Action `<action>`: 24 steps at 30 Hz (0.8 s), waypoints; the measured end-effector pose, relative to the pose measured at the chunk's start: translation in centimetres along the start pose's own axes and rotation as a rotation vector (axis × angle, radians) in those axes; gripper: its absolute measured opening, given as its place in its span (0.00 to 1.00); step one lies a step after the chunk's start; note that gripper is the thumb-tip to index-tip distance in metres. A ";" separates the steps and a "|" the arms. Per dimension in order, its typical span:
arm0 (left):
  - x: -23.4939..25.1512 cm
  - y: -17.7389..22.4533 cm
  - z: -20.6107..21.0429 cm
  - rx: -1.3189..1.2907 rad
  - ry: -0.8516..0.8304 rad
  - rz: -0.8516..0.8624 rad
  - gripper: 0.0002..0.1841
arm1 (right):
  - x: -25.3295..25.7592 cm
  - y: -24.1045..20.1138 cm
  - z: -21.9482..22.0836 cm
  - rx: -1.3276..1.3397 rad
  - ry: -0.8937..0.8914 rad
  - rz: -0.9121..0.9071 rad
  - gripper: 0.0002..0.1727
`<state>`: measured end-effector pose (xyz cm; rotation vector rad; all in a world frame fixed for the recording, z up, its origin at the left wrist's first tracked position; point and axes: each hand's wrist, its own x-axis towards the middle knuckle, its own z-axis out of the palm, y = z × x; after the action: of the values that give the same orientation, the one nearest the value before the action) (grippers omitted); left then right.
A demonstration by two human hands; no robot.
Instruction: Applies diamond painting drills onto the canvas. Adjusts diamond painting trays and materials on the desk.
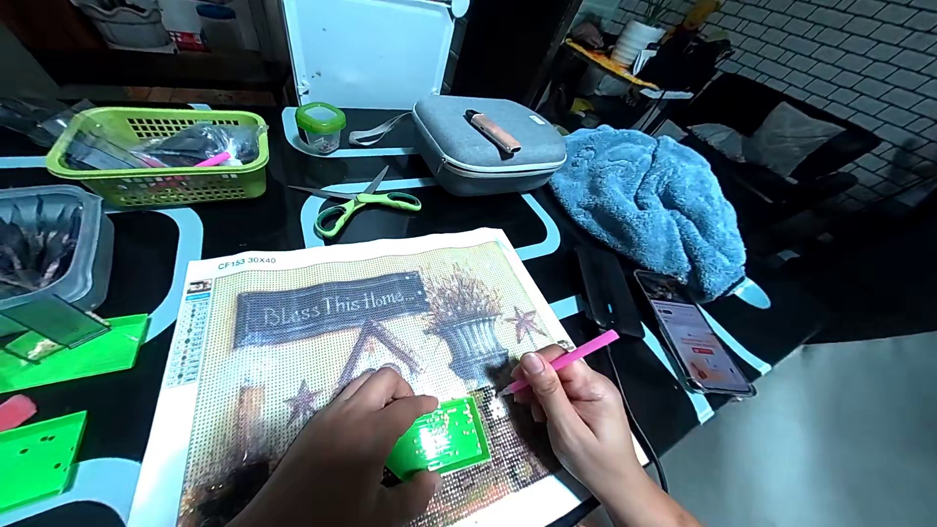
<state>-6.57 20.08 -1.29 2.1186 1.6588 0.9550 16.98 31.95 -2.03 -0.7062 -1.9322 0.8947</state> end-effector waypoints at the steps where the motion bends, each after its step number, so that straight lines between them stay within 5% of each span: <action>1: 0.0 0.0 0.0 0.003 0.004 0.003 0.26 | 0.0 0.0 0.0 -0.013 -0.005 -0.006 0.17; 24: 0.0 -0.4 0.6 0.030 0.059 0.037 0.25 | 0.6 -1.6 2.8 0.019 -0.153 -0.088 0.20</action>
<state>-6.50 20.28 -2.00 2.1675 1.6768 1.0193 14.06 30.62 -1.47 -0.5501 -2.0698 0.9342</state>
